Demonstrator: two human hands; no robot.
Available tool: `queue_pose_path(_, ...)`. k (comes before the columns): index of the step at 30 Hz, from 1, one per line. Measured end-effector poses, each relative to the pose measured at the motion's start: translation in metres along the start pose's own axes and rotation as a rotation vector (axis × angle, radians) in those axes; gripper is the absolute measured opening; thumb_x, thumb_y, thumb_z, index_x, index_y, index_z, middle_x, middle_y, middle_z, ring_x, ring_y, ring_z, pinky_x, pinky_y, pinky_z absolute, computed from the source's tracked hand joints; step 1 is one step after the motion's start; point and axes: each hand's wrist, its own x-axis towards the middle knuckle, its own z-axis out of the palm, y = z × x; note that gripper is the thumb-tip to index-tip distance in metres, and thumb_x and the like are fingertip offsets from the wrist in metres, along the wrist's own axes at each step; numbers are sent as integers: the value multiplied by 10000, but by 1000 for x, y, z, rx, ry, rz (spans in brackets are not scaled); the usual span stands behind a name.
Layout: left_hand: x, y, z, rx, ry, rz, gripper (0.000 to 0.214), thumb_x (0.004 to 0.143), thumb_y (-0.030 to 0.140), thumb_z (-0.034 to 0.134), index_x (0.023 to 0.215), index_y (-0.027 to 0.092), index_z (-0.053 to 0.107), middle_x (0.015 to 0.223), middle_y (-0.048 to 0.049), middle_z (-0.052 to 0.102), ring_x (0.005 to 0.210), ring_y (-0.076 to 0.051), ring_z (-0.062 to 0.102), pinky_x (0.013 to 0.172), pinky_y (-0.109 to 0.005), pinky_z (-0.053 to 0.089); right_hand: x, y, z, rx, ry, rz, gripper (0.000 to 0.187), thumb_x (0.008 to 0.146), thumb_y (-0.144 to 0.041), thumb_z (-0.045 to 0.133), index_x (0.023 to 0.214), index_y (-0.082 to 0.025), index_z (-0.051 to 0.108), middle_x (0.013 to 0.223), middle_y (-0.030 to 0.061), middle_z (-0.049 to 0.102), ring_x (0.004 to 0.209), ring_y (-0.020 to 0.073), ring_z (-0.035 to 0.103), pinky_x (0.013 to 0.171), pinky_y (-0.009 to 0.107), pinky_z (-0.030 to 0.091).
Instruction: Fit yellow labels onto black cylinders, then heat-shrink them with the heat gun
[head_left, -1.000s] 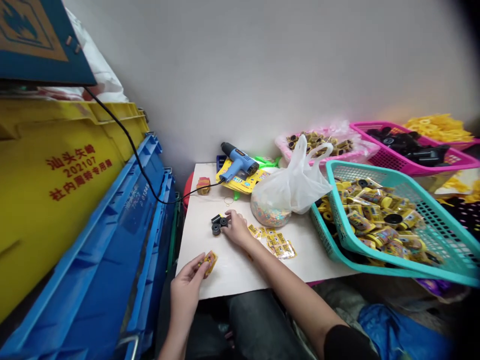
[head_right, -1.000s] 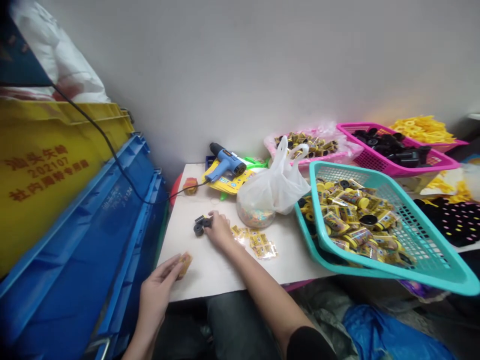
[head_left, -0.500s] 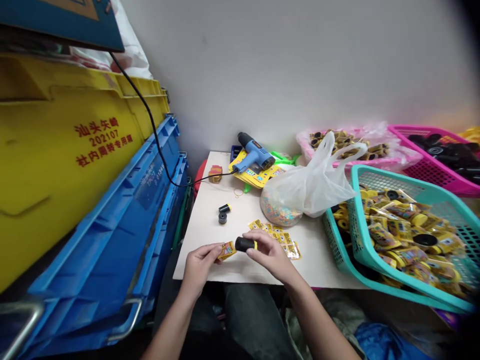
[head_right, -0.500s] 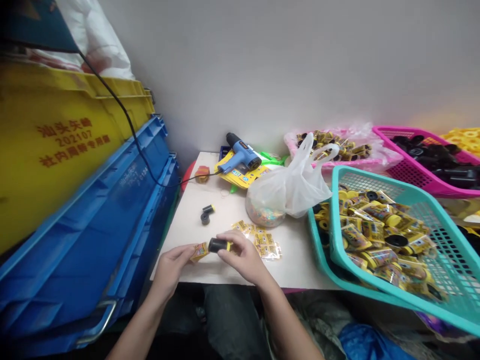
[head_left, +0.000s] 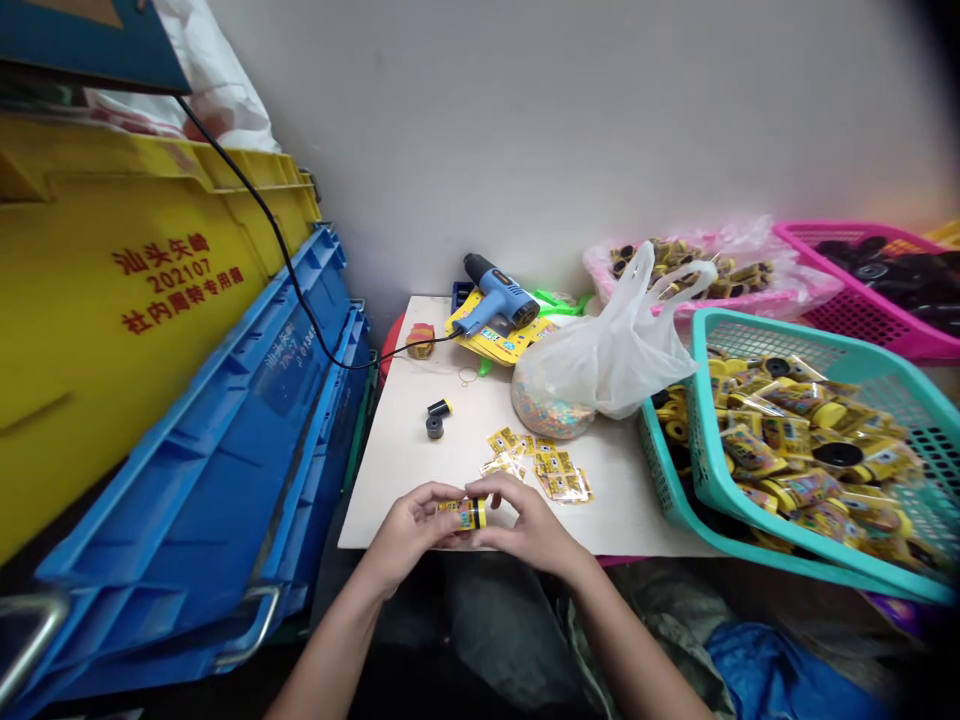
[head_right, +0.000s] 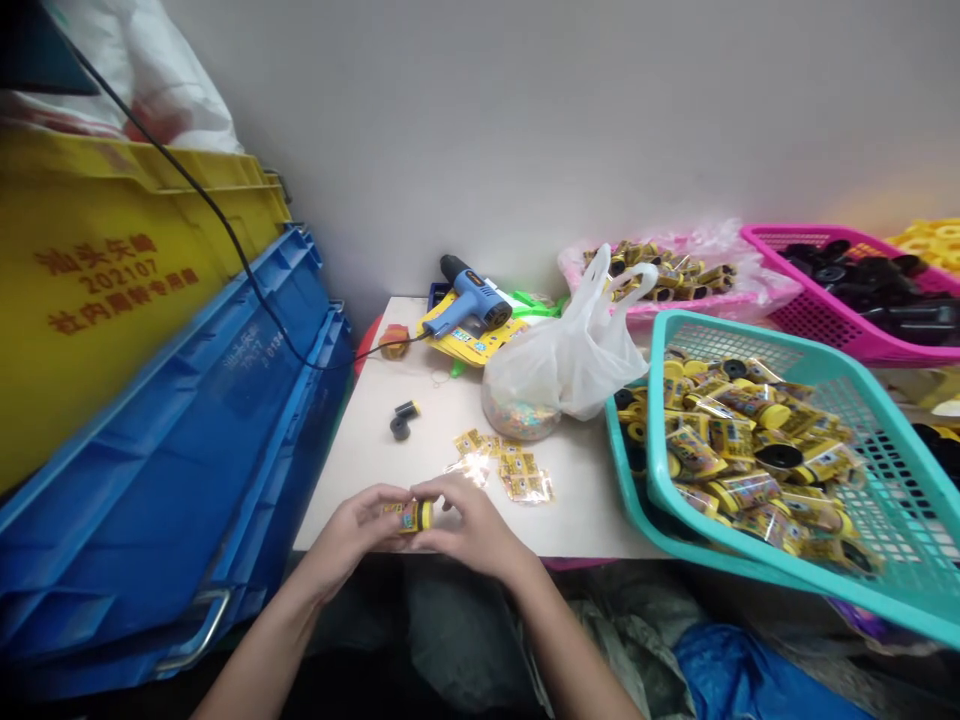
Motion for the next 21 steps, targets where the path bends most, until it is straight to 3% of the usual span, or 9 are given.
queue_pose_path(3,-3,1,8,21,13,52,394,615,401,839,904,174,696,925,-51,703,804,-174,666,685,-284,570,-4,9,13,165,31,55,561,790,-648,595,1200,-264,604,1210,82,584,1137,230,521,971,389,421)
queue_pose_path(6,-4,2,13,7,-16,119,357,633,387,824,895,172,712,970,-65,699,874,-190,656,729,-288,563,-6,17,32,341,6,138,606,889,-681,361,1258,-232,532,1163,112,601,1060,227,583,889,389,478)
queue_pose_path(9,-5,3,16,-14,-30,145,338,610,360,834,861,170,713,944,-72,707,848,-204,660,725,-316,563,-8,19,46,457,-18,180,707,830,-759,372,1276,-224,495,1101,124,617,963,239,616,801,389,509)
queue_pose_path(13,-8,4,16,55,-30,163,315,607,343,827,845,167,718,900,-79,721,828,-212,666,747,-330,552,-11,22,47,498,-1,190,727,767,-779,476,1255,-240,493,1099,118,615,966,238,612,814,377,499)
queue_pose_path(18,-10,0,18,133,-60,172,300,569,328,836,792,171,711,864,-64,730,838,-216,675,782,-322,537,-20,31,37,385,41,123,625,764,-707,575,1172,-234,558,1063,87,630,960,222,619,858,374,488)
queue_pose_path(21,-3,-2,29,167,-56,174,314,548,357,845,763,171,710,841,-61,729,831,-222,675,772,-318,542,-27,26,31,218,148,29,604,811,-719,490,1165,-235,563,1037,85,629,973,230,616,834,383,506)
